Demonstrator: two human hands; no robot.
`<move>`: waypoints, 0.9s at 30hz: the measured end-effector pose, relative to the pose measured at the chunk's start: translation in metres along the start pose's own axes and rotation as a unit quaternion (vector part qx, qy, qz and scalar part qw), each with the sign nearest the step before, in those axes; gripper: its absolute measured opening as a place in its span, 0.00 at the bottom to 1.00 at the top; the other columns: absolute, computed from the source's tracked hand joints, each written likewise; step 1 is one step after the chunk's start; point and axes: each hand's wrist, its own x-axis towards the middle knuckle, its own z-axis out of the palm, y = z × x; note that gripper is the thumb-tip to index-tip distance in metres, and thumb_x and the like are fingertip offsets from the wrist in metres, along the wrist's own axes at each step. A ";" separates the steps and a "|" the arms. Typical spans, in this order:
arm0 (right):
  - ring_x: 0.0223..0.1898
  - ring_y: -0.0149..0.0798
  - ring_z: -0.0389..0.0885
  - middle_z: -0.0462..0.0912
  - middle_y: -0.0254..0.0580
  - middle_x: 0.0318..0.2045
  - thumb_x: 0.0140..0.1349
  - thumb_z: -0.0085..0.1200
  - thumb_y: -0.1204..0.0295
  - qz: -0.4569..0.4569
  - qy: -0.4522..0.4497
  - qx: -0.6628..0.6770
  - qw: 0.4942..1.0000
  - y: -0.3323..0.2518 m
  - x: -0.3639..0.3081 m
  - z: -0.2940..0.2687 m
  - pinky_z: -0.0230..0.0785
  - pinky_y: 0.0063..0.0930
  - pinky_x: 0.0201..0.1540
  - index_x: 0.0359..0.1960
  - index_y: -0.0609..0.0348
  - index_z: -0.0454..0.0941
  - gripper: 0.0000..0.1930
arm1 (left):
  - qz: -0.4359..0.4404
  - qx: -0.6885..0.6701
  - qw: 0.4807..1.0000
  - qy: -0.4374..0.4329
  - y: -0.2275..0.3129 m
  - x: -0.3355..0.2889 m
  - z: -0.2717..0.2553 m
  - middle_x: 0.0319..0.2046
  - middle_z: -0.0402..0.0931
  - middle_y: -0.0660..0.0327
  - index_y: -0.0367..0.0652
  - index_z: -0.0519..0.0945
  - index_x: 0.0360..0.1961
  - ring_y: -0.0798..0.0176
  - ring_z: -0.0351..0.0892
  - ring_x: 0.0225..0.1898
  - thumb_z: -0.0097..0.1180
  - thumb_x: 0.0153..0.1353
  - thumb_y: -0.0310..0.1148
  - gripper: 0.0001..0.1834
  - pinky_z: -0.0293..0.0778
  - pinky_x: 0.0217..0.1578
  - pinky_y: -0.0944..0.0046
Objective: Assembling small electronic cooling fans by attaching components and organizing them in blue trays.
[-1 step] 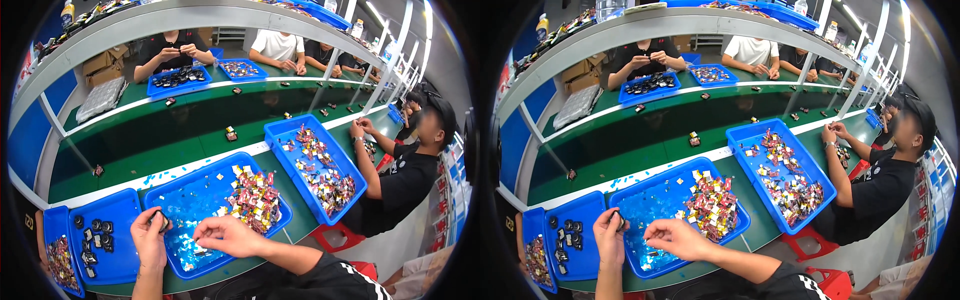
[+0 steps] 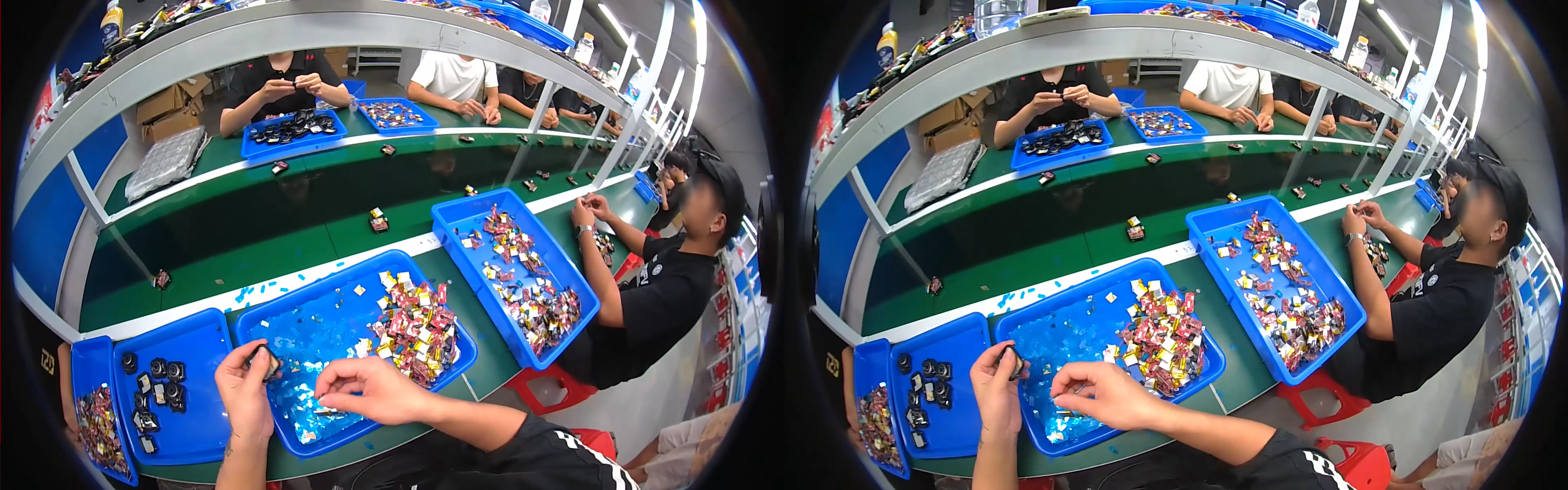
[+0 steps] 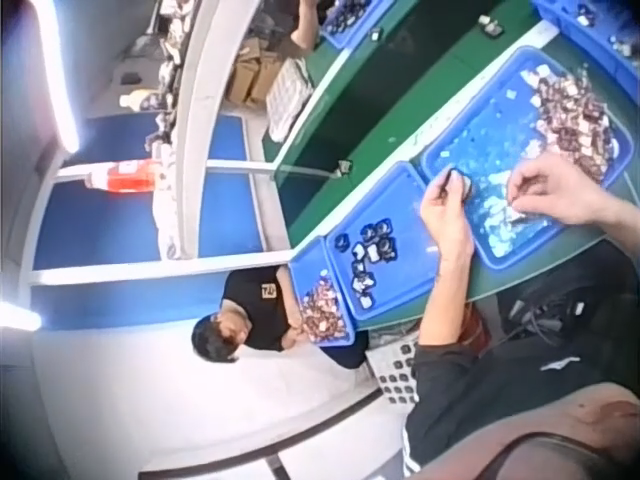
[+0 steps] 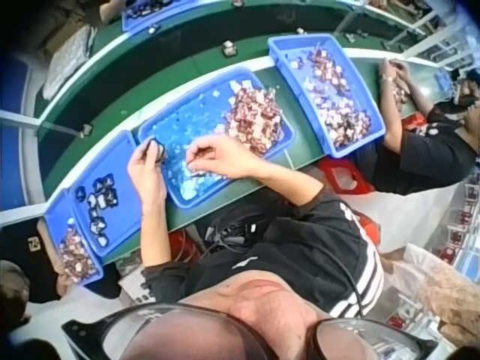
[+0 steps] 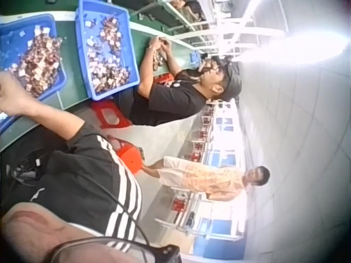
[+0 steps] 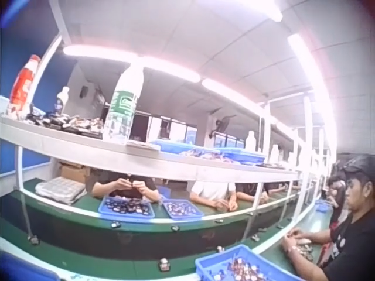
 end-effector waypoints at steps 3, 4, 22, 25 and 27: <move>0.38 0.28 0.79 0.81 0.36 0.35 0.61 0.60 0.74 -0.012 -0.022 -0.079 0.997 -0.008 0.003 0.009 0.76 0.23 0.42 0.38 0.62 0.79 0.06 | 0.010 0.053 0.998 0.008 0.001 -0.011 0.006 0.37 0.81 0.56 0.34 0.79 0.41 0.67 0.81 0.37 0.59 0.60 0.20 0.08 0.76 0.39 0.69; 0.37 0.30 0.80 0.82 0.36 0.34 0.60 0.61 0.74 0.005 -0.016 -0.115 0.993 -0.008 0.005 0.013 0.76 0.23 0.41 0.38 0.60 0.80 0.07 | -0.005 0.023 1.000 -0.004 0.001 -0.015 0.008 0.37 0.81 0.55 0.36 0.77 0.42 0.66 0.81 0.38 0.59 0.60 0.20 0.09 0.76 0.40 0.69; 0.31 0.30 0.82 0.82 0.41 0.31 0.53 0.64 0.82 -0.090 0.171 -0.210 0.958 -0.020 0.013 0.008 0.76 0.21 0.34 0.35 0.64 0.84 0.07 | -0.004 0.037 0.997 -0.074 -0.011 -0.017 0.013 0.48 0.80 0.53 0.30 0.77 0.54 0.66 0.79 0.48 0.52 0.66 0.23 0.16 0.74 0.53 0.66; 0.30 0.31 0.82 0.82 0.42 0.31 0.54 0.63 0.83 -0.077 0.160 -0.192 0.965 -0.013 0.015 0.014 0.76 0.21 0.35 0.36 0.64 0.83 0.08 | -0.094 -0.003 0.994 -0.055 -0.006 -0.016 0.015 0.47 0.80 0.54 0.30 0.77 0.54 0.67 0.80 0.46 0.53 0.67 0.24 0.16 0.77 0.51 0.66; 0.30 0.31 0.81 0.82 0.42 0.31 0.54 0.62 0.83 -0.111 0.162 -0.247 0.949 -0.008 0.020 0.017 0.75 0.21 0.34 0.38 0.64 0.83 0.10 | -0.083 -0.011 0.995 -0.061 -0.009 -0.019 0.014 0.46 0.81 0.54 0.30 0.76 0.54 0.66 0.81 0.46 0.53 0.67 0.24 0.16 0.79 0.49 0.65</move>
